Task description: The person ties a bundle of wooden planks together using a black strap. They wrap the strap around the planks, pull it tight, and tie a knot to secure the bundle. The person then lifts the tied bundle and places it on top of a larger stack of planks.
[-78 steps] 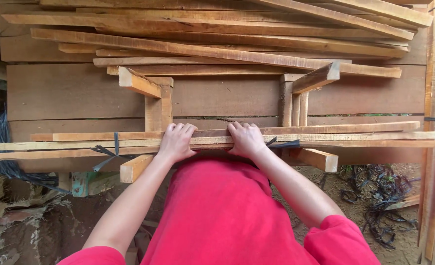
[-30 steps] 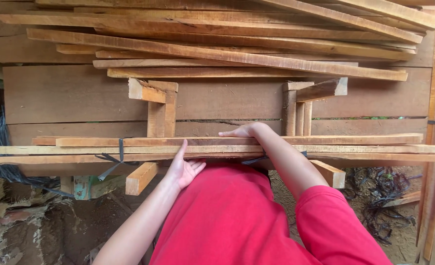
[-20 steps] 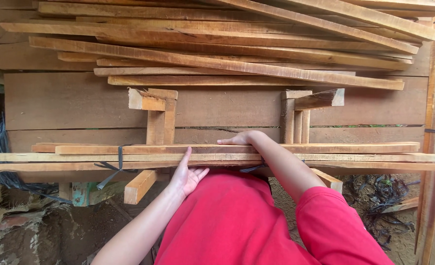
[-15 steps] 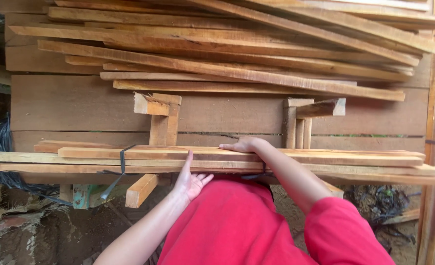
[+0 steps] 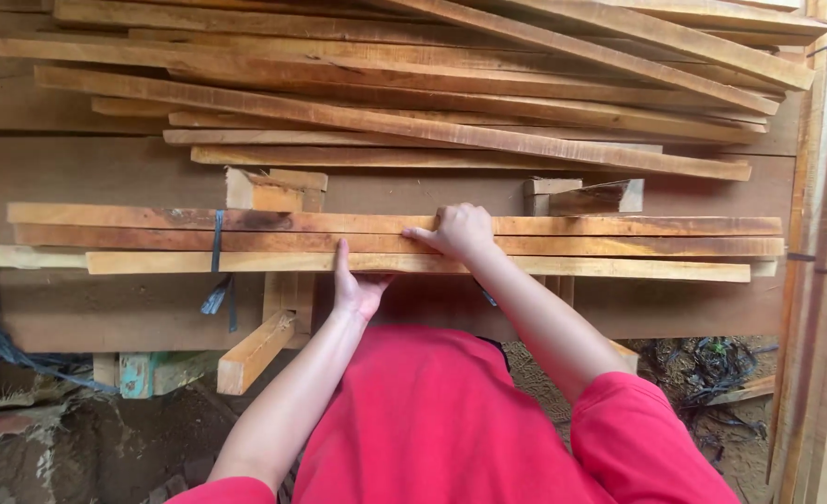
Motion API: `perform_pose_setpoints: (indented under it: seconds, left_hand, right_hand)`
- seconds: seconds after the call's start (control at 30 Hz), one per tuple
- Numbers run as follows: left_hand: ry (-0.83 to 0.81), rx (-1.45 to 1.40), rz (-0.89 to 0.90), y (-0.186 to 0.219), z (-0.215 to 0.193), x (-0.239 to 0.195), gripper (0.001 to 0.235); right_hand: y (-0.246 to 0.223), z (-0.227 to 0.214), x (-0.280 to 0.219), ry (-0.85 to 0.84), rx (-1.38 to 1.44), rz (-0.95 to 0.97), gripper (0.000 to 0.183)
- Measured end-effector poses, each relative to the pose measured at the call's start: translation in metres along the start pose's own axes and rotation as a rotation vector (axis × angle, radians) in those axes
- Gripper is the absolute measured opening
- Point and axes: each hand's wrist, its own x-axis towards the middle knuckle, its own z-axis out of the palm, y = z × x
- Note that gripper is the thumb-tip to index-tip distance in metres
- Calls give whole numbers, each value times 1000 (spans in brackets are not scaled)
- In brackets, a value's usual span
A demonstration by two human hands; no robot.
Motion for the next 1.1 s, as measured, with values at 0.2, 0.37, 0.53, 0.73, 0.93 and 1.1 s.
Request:
perform_pose_setpoints:
  seconds: [0.2, 0.37, 0.53, 0.73, 0.93, 1.1]
  left_hand:
    - [42, 46, 17, -1, -10, 22, 108]
    - [114, 95, -13, 2, 10, -6, 116]
    - [167, 120, -73, 1, -5, -18, 116]
    - [187, 107, -98, 9, 13, -61, 120]
    - [116, 148, -97, 14, 13, -50, 128]
    - [47, 352, -5, 23, 44, -62, 128]
  right_hand:
    - [-4, -37, 5, -260, 20, 54, 104]
    - [-4, -38, 16, -408, 17, 52, 107]
    - [-4, -36, 18, -580, 90, 73, 110]
    - [-2, -35, 20, -713, 208, 91, 119]
    - [14, -11, 50, -568, 144, 72, 100]
    - [22, -59, 41, -493, 257, 11, 94]
